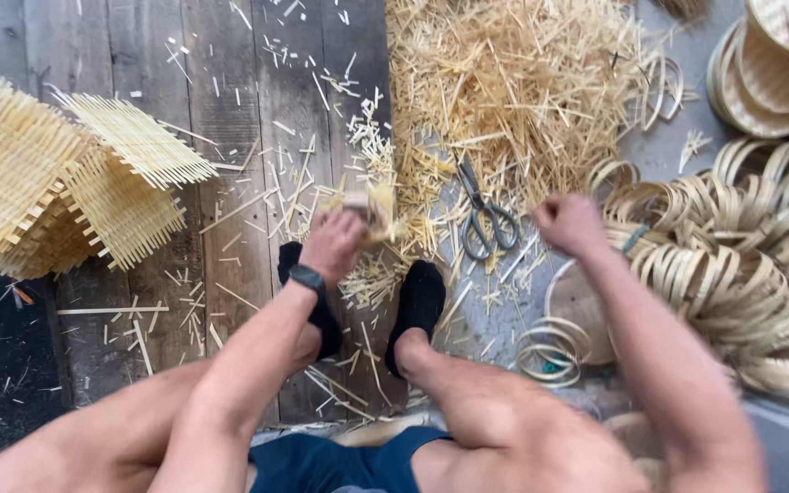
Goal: The person weaves bamboo strips into a basket base, using shears to trim the excess strips and pressing the strips together by hand.
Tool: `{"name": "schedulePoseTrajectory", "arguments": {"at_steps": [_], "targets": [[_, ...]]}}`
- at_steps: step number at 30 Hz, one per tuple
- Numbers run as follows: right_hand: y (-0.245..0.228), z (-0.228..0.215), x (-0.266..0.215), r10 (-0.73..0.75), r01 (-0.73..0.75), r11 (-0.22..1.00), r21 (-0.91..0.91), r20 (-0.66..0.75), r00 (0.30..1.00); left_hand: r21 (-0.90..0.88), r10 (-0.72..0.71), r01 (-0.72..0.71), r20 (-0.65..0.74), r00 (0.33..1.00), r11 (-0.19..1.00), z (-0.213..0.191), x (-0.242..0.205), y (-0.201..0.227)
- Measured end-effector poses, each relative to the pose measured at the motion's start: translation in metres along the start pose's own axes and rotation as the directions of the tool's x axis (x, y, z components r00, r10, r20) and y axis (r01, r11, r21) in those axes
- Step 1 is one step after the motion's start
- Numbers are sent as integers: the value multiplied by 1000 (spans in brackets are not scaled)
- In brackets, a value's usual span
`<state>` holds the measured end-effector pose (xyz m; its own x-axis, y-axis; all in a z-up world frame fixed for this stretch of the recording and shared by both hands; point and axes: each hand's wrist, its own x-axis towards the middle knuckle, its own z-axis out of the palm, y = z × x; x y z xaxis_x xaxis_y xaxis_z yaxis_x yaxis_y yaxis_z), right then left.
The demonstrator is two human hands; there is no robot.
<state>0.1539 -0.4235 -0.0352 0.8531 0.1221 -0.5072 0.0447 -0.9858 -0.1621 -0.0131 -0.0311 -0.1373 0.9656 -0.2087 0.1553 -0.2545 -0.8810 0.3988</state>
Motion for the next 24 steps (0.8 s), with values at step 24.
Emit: {"name": "schedulePoseTrajectory", "arguments": {"at_steps": [24], "targets": [[-21,165,-28,-11,-51,943,330,183,983,-404,-447,358,-152,881,842,41,32,-1]]}}
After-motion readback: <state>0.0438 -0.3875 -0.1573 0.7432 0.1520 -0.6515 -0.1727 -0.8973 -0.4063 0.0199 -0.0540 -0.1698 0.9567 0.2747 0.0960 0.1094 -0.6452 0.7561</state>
